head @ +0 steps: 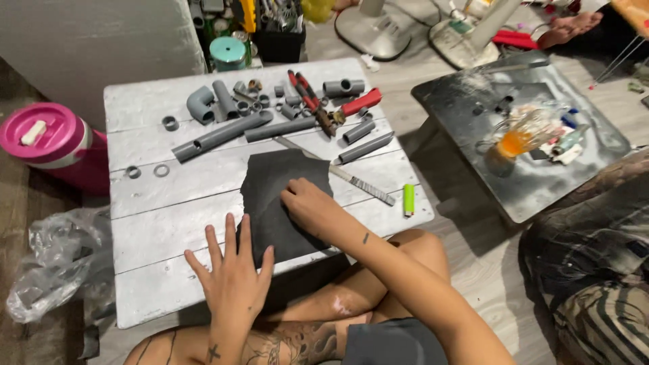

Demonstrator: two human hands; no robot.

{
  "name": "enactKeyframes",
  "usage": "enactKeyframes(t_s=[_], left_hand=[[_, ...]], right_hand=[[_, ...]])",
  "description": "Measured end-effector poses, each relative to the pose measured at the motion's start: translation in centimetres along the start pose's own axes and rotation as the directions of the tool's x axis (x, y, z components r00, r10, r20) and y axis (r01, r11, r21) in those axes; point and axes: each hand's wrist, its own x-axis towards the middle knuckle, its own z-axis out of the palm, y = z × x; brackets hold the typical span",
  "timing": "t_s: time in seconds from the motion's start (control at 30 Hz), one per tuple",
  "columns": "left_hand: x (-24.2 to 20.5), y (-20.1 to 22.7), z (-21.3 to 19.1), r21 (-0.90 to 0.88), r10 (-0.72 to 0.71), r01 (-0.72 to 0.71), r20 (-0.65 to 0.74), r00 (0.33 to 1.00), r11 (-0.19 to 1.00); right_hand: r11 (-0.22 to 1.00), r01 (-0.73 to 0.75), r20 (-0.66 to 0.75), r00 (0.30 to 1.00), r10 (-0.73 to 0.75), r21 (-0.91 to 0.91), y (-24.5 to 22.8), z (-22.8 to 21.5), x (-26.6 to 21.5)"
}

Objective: Sanding a small ring-shaped object on a sheet of sandpaper

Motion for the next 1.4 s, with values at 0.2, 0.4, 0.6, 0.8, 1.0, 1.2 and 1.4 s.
enactKeyframes(t_s=[0.2,0.4,0.6,0.8,1.0,1.2,1.4], left_hand=[[0.9,-2.8,-2.6,-0.477,0.01,-0.104,-0.197,0.98,0.873],[2.0,-7.4,-5.2,-0.384,-0.15,0.015,-0.324,0.934,0.923],[1.2,-10.0,-5.7,-0.179,-0.155,0.113,-0.246,0.957,0.977],[1.3,-9.8,-6.0,-0.383,-0.001,-0.163,-0.392,0.92,0.909],[2.0,-8.5,-5.6,-0.174,-0.207,0.172,-0.208,0.956,0.97],[2.6,-4.0,-4.8,-0.433,0.069,-0.166,-0.23,0.971,0.886],[3.7,3.1,-5.1,-0.524,0.269,-0.45,-0.387,0.882,0.723]], right_hand=[[0.906,-0.186,-0.014,0.978,0.207,0.381,-0.4,-4.4,-0.7],[0.653,-0.183,-0.116,0.915,0.386,0.735,-2.9,-9.2,-1.7],[0.447,-0.012,-0.182,0.903,0.39,0.894,-3.6,-9.4,-2.7],[0.36,0.039,-0.187,0.903,0.386,0.932,-3.7,-9.6,-2.8],[0.466,0.004,-0.192,0.914,0.356,0.885,-3.7,-9.5,-2.4],[0.488,0.003,-0.191,0.922,0.336,0.873,-4.0,-9.0,-1.6],[0.491,0.084,-0.242,0.933,0.268,0.867,-3.6,-5.6,-2.9]])
